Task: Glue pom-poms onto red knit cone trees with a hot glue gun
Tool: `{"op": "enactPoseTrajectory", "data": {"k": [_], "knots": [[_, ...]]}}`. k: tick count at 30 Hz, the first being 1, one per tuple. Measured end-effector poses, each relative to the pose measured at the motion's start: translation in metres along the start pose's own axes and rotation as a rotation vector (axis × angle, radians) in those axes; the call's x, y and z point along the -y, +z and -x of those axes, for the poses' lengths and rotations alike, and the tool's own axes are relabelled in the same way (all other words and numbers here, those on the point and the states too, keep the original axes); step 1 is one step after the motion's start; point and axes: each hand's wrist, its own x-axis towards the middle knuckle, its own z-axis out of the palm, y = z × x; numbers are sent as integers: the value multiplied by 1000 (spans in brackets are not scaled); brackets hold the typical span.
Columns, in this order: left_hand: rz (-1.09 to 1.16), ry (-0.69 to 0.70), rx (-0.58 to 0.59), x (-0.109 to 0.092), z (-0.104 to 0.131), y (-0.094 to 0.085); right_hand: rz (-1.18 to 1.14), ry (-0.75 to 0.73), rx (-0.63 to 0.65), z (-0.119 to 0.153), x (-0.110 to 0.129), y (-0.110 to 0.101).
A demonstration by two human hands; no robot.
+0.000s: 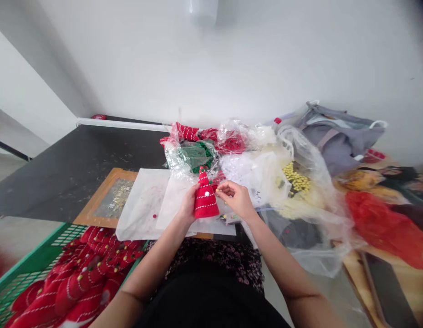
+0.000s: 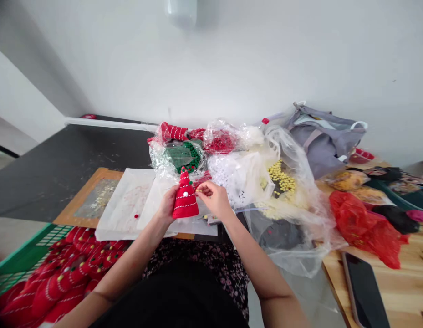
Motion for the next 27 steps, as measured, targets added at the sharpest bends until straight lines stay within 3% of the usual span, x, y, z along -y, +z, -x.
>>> {"op": "enactPoseTrajectory", "data": {"k": [6, 15, 19, 27], "knots": [[18, 20, -1, 0, -1, 2, -44, -112, 14, -2, 0, 3], [2, -13, 20, 0, -4, -4, -77, -139, -103, 9, -2, -26], [-6, -26, 44, 3, -4, -2, -52, -84, -61, 14, -1, -18], [16, -25, 55, 4, 1, 0, 50, -217, -1, 12, 10, -6]]}}
